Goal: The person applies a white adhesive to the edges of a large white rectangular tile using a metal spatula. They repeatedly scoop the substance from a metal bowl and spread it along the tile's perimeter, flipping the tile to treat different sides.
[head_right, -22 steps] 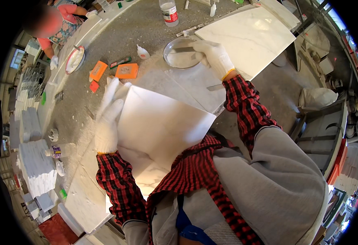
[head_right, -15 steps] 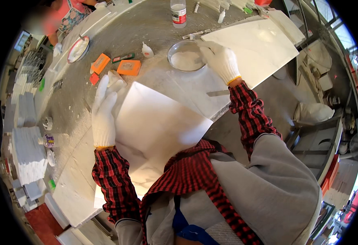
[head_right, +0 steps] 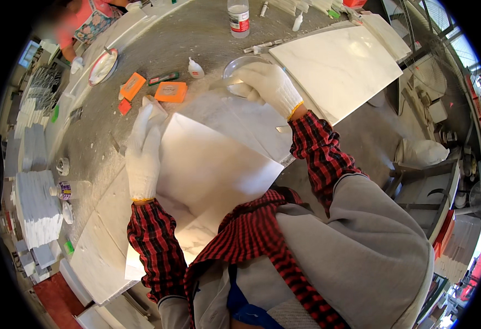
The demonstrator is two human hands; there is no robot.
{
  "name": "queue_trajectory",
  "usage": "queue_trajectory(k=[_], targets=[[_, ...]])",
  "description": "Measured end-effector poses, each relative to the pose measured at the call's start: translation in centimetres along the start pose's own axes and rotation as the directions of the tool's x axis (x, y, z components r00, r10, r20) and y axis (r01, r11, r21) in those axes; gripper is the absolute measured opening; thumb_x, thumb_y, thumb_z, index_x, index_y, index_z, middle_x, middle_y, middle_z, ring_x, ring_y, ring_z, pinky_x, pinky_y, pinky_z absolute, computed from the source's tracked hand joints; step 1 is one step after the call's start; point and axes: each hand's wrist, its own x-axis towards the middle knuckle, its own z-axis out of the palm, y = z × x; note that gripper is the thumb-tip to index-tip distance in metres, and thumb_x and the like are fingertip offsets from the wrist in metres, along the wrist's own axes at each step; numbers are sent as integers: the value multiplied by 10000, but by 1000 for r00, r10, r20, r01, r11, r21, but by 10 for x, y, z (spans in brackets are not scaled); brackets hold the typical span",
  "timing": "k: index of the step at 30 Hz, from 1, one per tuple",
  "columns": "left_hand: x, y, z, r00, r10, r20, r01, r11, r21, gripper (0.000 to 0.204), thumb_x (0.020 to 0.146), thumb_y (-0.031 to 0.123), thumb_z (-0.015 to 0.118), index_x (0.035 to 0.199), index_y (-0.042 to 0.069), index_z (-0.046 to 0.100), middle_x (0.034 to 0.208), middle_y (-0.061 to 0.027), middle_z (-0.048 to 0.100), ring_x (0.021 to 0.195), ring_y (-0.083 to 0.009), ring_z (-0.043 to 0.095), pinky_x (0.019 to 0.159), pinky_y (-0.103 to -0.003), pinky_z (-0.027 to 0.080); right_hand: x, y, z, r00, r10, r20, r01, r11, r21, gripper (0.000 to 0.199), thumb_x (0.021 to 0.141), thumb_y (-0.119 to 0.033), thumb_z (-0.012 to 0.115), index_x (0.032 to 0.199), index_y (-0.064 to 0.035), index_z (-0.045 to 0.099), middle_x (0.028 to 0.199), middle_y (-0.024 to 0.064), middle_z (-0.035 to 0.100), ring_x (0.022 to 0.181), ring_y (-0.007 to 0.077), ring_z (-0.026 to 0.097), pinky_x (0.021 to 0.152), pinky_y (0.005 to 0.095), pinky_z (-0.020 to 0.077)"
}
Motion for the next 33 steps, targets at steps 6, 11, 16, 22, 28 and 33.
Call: queue_trajectory(k=[6,11,16,22,28,33], targets=[[7,-10,8,1000,-3,-2,3,994,114,378,994,122,461,1331,5,584,1352,-182,611,1280,-255,556,1081,-321,381,-15,44,-14,974,217,-57,-219,975,-37,335,956,-327,570,1029,-35,715,748,20,670,598,82,589,494,241,441],[16,-34,10,998,55,11,-56,996,64,347,1008,140,461,1300,22,607,1316,-240,610,1302,-305,551,1063,-339,404,-25,65,-10,965,199,-172,-218,971,-100,360,940,-352,580,996,-26,722,698,38,665,594,107,606,547,292,476],[17,-43,17,988,124,-89,-106,978,181,300,1005,147,480,1240,69,650,1268,-235,634,1228,-324,602,1011,-361,454,-31,66,-6,970,129,-207,-173,962,-210,370,929,-368,596,963,-23,726,672,49,656,574,125,603,596,308,501],[24,-47,29,982,-80,-169,137,922,361,324,983,282,488,1210,175,691,1095,-216,696,1033,-365,680,914,-400,517,-38,68,-7,957,202,-207,-221,972,-74,359,932,-357,608,960,-19,724,695,48,652,564,114,581,547,282,476],[33,-77,43,970,-45,-240,161,856,491,338,973,340,492,1244,239,666,1023,-207,705,934,-394,685,826,-452,537,-60,77,-14,955,253,-154,-226,959,173,315,946,-295,614,1018,-5,714,761,32,645,585,94,561,518,251,456],[25,-92,59,953,27,-302,155,811,564,337,973,322,506,1291,289,610,938,-181,721,832,-376,695,754,-478,543,-73,83,-22,939,222,-263,-176,967,185,324,963,-291,622,1034,12,710,794,33,635,656,96,582,553,251,482]])
